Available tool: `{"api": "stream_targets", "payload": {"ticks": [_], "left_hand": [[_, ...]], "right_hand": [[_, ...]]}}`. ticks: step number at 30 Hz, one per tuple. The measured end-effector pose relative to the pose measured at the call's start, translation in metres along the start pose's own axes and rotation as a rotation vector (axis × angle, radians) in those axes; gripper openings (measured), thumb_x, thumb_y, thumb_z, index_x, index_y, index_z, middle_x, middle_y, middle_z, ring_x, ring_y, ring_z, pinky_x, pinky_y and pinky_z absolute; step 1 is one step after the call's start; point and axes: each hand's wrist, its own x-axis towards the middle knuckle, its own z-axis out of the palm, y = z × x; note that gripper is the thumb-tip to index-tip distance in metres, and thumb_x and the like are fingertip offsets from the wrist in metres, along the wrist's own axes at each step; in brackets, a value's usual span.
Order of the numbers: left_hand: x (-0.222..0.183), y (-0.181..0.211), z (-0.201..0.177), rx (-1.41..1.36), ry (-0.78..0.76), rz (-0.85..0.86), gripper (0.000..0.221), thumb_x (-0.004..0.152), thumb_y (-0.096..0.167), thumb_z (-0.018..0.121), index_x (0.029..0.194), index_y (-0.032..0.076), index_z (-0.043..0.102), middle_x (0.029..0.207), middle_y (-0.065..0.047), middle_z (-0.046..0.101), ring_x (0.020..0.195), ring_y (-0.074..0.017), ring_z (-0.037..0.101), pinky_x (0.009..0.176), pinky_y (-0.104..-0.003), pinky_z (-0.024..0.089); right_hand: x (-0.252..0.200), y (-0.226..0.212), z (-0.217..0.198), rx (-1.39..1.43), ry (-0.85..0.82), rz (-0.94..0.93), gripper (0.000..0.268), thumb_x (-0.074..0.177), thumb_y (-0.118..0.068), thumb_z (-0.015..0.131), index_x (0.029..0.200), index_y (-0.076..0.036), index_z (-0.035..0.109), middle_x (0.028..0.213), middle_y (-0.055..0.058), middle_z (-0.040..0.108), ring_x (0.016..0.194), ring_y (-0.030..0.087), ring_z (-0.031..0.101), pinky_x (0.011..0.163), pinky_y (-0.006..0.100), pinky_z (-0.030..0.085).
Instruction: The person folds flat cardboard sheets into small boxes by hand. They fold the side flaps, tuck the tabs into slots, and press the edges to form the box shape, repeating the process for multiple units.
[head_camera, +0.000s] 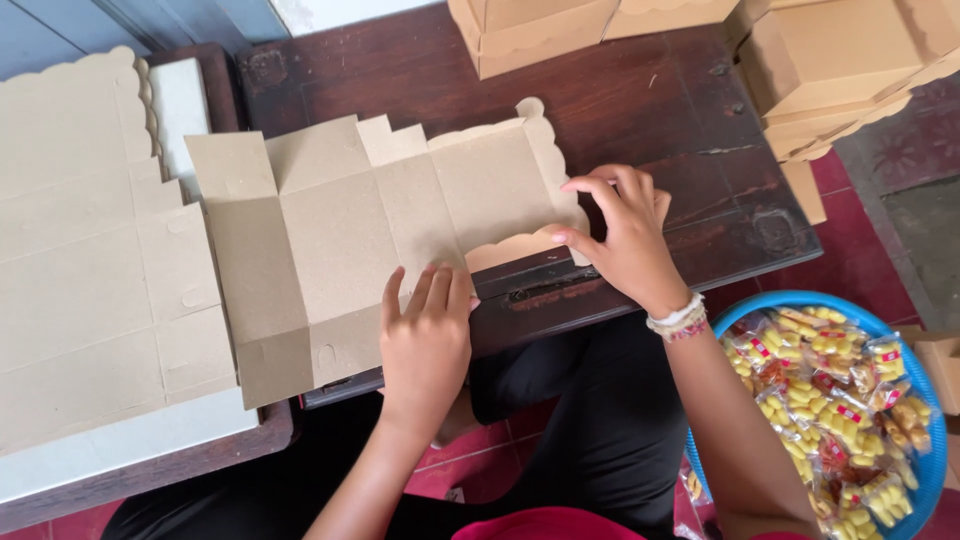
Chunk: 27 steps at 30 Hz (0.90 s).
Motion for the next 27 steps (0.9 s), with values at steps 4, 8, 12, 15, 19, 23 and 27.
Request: {"api": "stream_targets", "payload": {"ticks": [4, 8, 12, 15, 19, 23, 27], "left_hand": [[-0.007, 0.008, 0.004, 0.023, 0.095, -0.046, 0.013, 0.097, 0.019, 0.069, 0.107, 0.012, 0.073, 0.105, -0.008, 0.079, 0.108, -0.0244, 0.075, 0.109, -0.054, 0.047], [-0.008, 0.008, 0.008, -0.034, 0.254, -0.102, 0.004, 0.098, 0.011, 0.068, 0.097, 0.013, 0.072, 0.099, -0.005, 0.08, 0.102, -0.022, 0.077, 0.105, -0.051, 0.05], [-0.006, 0.002, 0.005, -0.093, 0.36, -0.111, 0.008, 0.1, 0.009, 0.067, 0.096, 0.014, 0.071, 0.094, -0.001, 0.079, 0.098, -0.0186, 0.077, 0.108, -0.051, 0.048], [-0.003, -0.006, -0.017, -0.123, 0.371, -0.046, 0.01, 0.1, 0.01, 0.068, 0.095, 0.016, 0.073, 0.091, 0.002, 0.077, 0.098, -0.0179, 0.076, 0.112, -0.055, 0.044], [-0.011, -0.028, -0.033, -0.238, 0.399, 0.069, 0.014, 0.101, 0.01, 0.065, 0.094, 0.016, 0.074, 0.092, 0.001, 0.076, 0.099, -0.0203, 0.076, 0.114, -0.059, 0.04], [-0.019, -0.05, -0.039, -0.181, 0.335, 0.147, 0.013, 0.101, 0.012, 0.066, 0.091, 0.014, 0.074, 0.103, -0.003, 0.075, 0.113, -0.0269, 0.069, 0.117, -0.069, 0.031], [-0.028, -0.044, -0.054, -0.254, 0.117, 0.074, 0.023, 0.104, 0.016, 0.052, 0.123, 0.008, 0.062, 0.137, -0.015, 0.062, 0.137, -0.044, 0.05, 0.122, -0.074, 0.018]], "right_hand": [[-0.011, 0.004, -0.026, 0.262, 0.033, 0.003, 0.032, 0.098, -0.039, 0.069, 0.127, -0.026, 0.062, 0.125, -0.003, 0.053, 0.122, 0.019, 0.051, 0.099, 0.038, 0.031], [-0.026, 0.003, -0.035, 0.24, -0.031, -0.1, 0.036, 0.084, -0.023, 0.081, 0.118, -0.021, 0.071, 0.127, 0.002, 0.06, 0.125, 0.025, 0.057, 0.103, 0.039, 0.037], [-0.03, -0.003, -0.039, 0.222, -0.006, -0.233, 0.049, 0.075, 0.007, 0.071, 0.12, -0.013, 0.073, 0.131, 0.009, 0.063, 0.131, 0.033, 0.054, 0.104, 0.043, 0.038], [-0.031, -0.01, -0.045, 0.227, 0.072, -0.259, 0.058, 0.074, 0.011, 0.071, 0.128, -0.011, 0.07, 0.136, 0.009, 0.061, 0.135, 0.035, 0.052, 0.109, 0.045, 0.037], [-0.039, -0.016, -0.048, 0.216, 0.164, -0.272, 0.048, 0.08, 0.007, 0.075, 0.125, -0.01, 0.072, 0.132, 0.01, 0.064, 0.133, 0.035, 0.054, 0.109, 0.047, 0.039], [-0.048, -0.027, -0.048, 0.054, 0.313, -0.403, 0.025, 0.087, 0.001, 0.077, 0.095, -0.023, 0.082, 0.108, -0.001, 0.076, 0.107, 0.029, 0.067, 0.1, 0.045, 0.041], [-0.057, -0.045, -0.044, -0.045, 0.242, -0.472, 0.023, 0.095, 0.001, 0.077, 0.101, -0.021, 0.077, 0.111, 0.001, 0.073, 0.1, 0.024, 0.065, 0.09, 0.043, 0.044]]}}
